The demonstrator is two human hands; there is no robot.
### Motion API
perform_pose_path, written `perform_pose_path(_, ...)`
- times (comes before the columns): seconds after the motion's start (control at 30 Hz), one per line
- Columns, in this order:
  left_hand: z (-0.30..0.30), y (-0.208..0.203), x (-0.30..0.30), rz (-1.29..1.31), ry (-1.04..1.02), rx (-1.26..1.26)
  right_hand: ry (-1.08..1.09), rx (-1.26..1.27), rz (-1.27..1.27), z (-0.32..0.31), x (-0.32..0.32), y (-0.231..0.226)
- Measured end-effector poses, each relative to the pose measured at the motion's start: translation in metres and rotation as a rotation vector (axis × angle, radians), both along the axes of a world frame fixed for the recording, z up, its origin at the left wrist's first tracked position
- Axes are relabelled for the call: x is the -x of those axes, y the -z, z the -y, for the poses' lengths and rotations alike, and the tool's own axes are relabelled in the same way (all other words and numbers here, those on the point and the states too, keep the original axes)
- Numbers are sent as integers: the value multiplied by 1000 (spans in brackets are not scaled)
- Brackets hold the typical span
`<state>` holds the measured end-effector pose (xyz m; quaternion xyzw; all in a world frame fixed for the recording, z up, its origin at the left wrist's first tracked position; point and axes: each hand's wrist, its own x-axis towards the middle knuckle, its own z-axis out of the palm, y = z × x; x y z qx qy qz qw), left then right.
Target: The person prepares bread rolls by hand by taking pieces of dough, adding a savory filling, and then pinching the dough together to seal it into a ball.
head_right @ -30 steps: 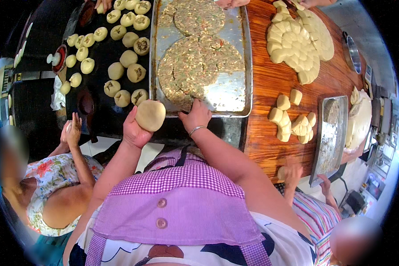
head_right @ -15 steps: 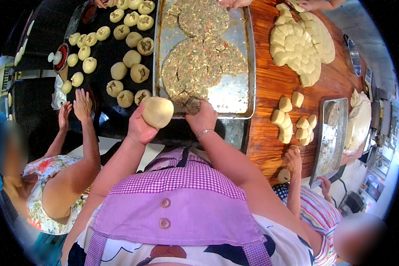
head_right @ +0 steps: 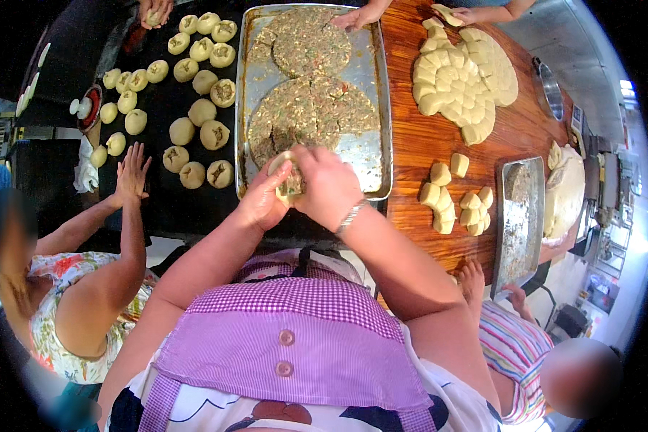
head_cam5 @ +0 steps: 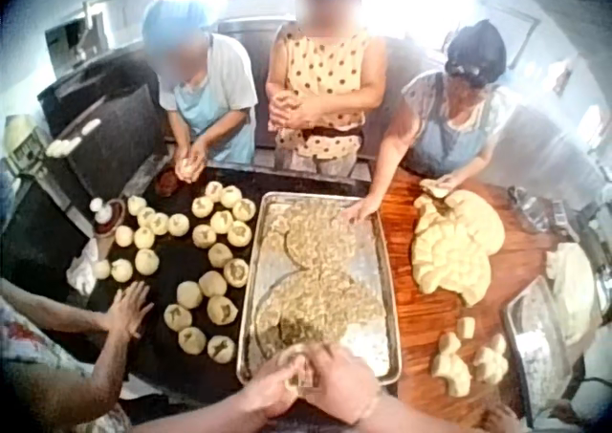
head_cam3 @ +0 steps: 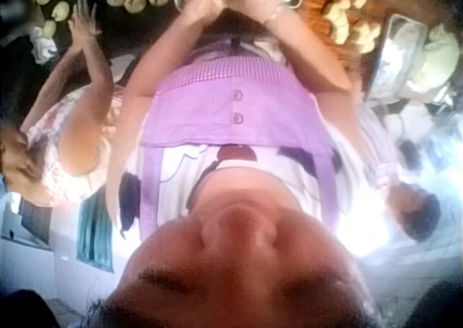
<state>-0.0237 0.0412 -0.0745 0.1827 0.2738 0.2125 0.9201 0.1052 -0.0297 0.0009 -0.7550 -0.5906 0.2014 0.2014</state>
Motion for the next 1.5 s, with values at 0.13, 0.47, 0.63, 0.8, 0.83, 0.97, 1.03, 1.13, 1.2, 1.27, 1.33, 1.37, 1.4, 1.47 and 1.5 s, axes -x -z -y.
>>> perform_pose_path(0.13,9,-4,-4,112,-10,284,292,-323,-528,20,-23,15)
perform_pose_path(0.47,35,-1,-34,-86,-144,-65,704,-308,-1755,25,6,52)
perform_pose_path(0.63,55,-8,-49,-340,-287,-298,793,-373,-1364,21,9,38)
perform_pose_path(0.8,51,-17,-66,-469,-219,-448,787,-406,-1222,18,-1,60)
perform_pose_path(0.83,47,-13,-68,-500,-194,-451,782,-402,-1196,16,-4,61)
perform_pose_path(0.97,32,-9,-75,-509,-187,-321,668,-403,-1461,17,-15,47)
perform_pose_path(1.03,39,-9,-83,-587,-217,-465,736,-433,-1228,14,-8,56)
perform_pose_path(1.13,33,-15,-84,-506,-161,-430,857,-485,-1157,8,-8,58)
perform_pose_path(1.2,21,-12,-82,-283,-144,-286,964,-511,-1335,3,-12,51)
perform_pose_path(1.27,14,-18,-74,-49,-81,-227,917,-571,-1488,3,-12,45)
perform_pose_path(1.33,19,-31,-70,-56,-113,-381,866,-624,-1644,3,-10,38)
perform_pose_path(1.37,18,-31,-68,-131,-129,-332,754,-581,-1463,8,-8,36)
perform_pose_path(1.4,18,-35,-67,-82,-136,-286,740,-573,-1373,10,-13,36)
perform_pose_path(1.47,19,-48,-66,16,-149,-192,711,-555,-1195,14,-24,39)
perform_pose_path(1.5,22,-54,-63,13,-144,-130,768,-543,-1388,14,-22,28)
